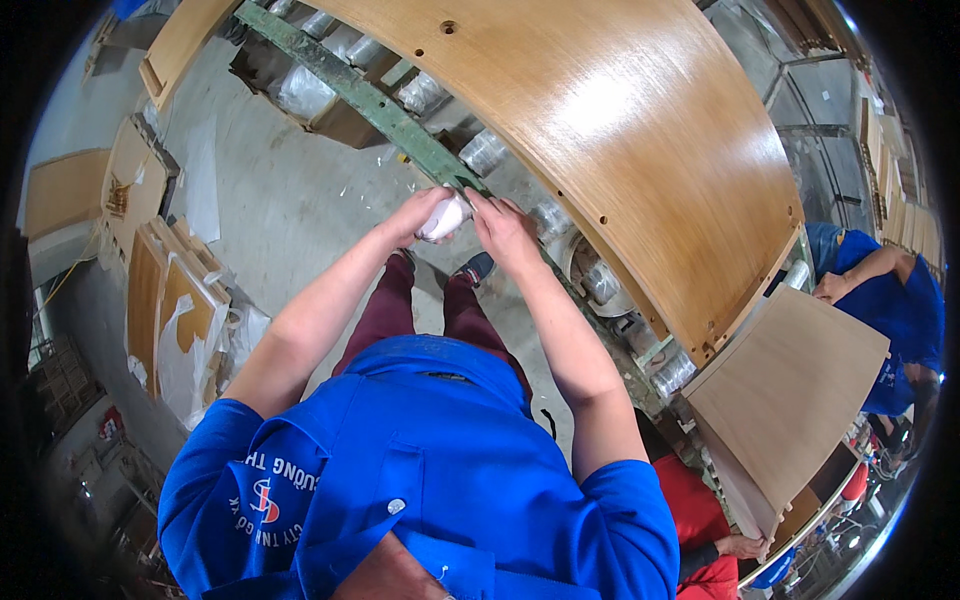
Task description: The person wipes the surface of a large wooden board with a white cloth, moving from one end to the other. They then walk to a conveyor line and wipe several smaller wooden furniture components, including drawer fronts and side panels, before returning to the large board to continue wiping.
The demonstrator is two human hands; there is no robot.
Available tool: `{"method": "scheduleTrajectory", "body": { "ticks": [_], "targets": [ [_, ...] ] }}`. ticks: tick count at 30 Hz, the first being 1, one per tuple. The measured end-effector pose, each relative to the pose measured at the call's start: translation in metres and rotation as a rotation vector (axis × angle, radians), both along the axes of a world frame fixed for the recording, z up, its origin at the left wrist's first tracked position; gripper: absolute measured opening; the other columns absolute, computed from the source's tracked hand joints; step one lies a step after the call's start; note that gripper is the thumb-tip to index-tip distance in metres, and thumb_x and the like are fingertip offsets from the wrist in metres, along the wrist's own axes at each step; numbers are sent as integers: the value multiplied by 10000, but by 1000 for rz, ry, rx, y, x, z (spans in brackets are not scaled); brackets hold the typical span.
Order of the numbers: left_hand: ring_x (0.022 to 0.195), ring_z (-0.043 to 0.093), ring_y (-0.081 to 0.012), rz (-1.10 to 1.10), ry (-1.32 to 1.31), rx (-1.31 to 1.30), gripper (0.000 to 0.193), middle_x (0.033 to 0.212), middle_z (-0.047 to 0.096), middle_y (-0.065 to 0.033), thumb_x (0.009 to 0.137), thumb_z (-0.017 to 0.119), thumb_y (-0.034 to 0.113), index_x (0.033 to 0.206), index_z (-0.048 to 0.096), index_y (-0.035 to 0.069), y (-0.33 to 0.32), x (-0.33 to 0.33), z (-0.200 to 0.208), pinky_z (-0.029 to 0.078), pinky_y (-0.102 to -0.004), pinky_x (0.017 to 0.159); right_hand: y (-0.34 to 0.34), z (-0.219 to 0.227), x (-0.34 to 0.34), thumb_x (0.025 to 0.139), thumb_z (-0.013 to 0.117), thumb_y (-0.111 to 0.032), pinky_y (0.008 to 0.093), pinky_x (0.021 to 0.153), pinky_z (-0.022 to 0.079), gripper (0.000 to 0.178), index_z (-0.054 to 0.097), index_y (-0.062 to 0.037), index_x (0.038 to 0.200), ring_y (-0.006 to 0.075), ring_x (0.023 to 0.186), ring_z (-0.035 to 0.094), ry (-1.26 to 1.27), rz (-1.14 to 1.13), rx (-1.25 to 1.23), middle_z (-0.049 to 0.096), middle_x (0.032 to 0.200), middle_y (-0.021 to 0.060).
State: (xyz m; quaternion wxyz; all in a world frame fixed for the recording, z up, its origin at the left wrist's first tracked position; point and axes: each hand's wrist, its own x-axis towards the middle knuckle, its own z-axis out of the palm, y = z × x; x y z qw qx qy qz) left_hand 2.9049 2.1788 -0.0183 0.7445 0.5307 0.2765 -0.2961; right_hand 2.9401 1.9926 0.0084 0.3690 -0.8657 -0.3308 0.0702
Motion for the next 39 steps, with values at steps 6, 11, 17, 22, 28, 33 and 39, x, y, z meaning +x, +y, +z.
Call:
{"method": "scheduleTrajectory", "body": {
  "ticks": [6, 11, 17, 22, 28, 33, 39],
  "targets": [
    [580, 650, -195, 2, 22, -13, 411, 781, 646, -93, 895, 479, 399, 1042, 565, 25, 2, 1, 0, 499, -302, 423, -1, -5, 3, 786, 610, -54, 380, 705, 515, 399, 602, -150, 1174, 271, 848, 624, 6, 26, -7, 647, 907, 80],
    [573, 648, -192, -10, 33, -7, 406, 784, 649, -94, 892, 481, 391, 1041, 569, 24, 2, 3, 5, 487, -287, 415, -2, -4, 6, 786, 610, -51, 373, 708, 517, 395, 606, -152, 1167, 266, 855, 627, 15, 34, -20, 652, 920, 74],
    [559, 643, -192, -10, 21, -15, 407, 775, 650, -92, 893, 474, 385, 1025, 580, 15, 4, 2, 3, 483, -280, 414, 0, 0, 4, 787, 609, -50, 362, 716, 518, 378, 613, -143, 1153, 260, 869, 631, 31, 36, -5, 657, 948, 70],
    [552, 639, -186, -16, 55, -3, 412, 759, 651, -91, 896, 466, 388, 998, 585, 7, 4, 4, 4, 480, -277, 408, 0, -3, 5, 777, 609, -44, 371, 713, 520, 379, 612, -132, 1146, 271, 852, 634, 19, 37, -8, 658, 940, 85],
    [548, 637, -186, -14, 41, -17, 413, 758, 651, -90, 904, 460, 400, 998, 580, 16, 4, 4, 2, 481, -281, 406, -5, -10, 1, 770, 593, -26, 402, 714, 521, 378, 597, -90, 1142, 308, 820, 634, -49, 59, 4, 653, 900, 137],
    [556, 641, -184, -5, 46, -21, 424, 774, 654, -87, 907, 465, 412, 1010, 581, 18, 3, 3, 2, 483, -283, 405, -12, -9, -7, 770, 579, -20, 413, 722, 521, 370, 591, -62, 1137, 330, 792, 632, -32, 62, -10, 645, 842, 171],
    [568, 646, -182, -26, 39, -22, 435, 788, 657, -86, 900, 475, 415, 1048, 586, 21, 2, 3, 1, 482, -283, 405, -21, -5, -15, 764, 578, -24, 412, 721, 519, 367, 590, -56, 1129, 326, 790, 630, -60, 56, -81, 642, 833, 165]
  ]
}}
